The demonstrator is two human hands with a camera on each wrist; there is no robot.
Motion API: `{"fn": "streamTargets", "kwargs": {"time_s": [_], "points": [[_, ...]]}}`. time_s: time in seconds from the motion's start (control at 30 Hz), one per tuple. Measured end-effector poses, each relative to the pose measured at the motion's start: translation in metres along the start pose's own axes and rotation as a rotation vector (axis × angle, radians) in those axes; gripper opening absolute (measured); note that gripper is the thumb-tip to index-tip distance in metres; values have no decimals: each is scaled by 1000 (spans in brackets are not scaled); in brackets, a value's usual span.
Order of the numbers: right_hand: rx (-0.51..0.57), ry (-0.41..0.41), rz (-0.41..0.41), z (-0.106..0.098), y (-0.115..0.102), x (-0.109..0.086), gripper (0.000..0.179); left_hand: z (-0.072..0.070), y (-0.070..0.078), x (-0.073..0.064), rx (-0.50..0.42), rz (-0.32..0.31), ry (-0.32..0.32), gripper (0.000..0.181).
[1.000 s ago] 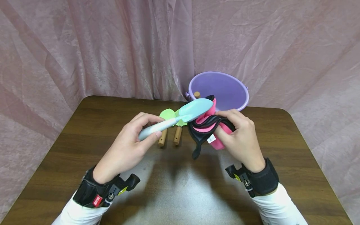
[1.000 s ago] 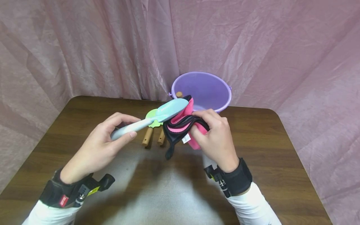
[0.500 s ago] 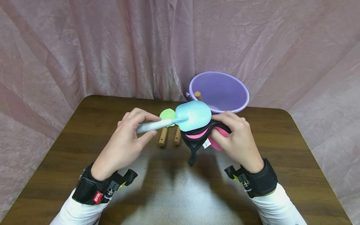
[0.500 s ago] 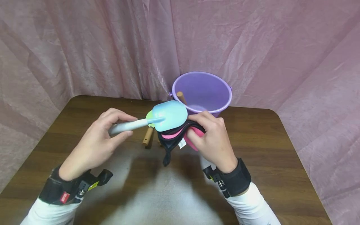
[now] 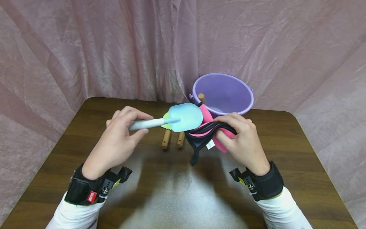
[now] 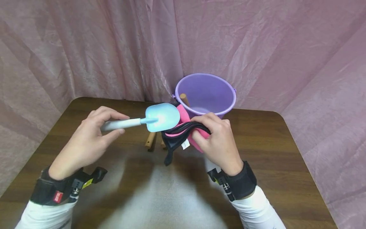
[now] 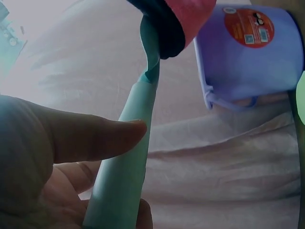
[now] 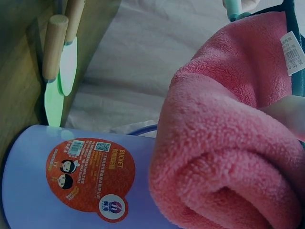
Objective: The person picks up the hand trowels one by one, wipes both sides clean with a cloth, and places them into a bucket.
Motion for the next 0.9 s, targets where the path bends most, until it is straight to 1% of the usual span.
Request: {"fn": "streamTargets", "kwargs": {"time_s": [0.2, 0.33, 0.63, 0.9], "points": [[4, 8, 13, -2, 2, 0, 26, -7, -3, 0, 17, -43, -3, 31], [12, 12, 9, -3, 2, 1, 26, -10, -5, -1, 24, -59, 3, 31], [7, 9, 14, -4, 2, 0, 26, -12, -6, -1, 21, -77, 26, 31], [5, 7, 17, -5, 3, 0, 26, -14, -6, -1, -3, -82, 40, 31]]}}
Point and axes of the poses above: each hand's wrist, its own x-axis towards the middle knuckle, its own z-axis out of the palm, y = z × x, the point moved 3 cm from there along x, towards the middle knuckle, and after that the axes turned 6 degrees about -y, right-handed, at the moved point
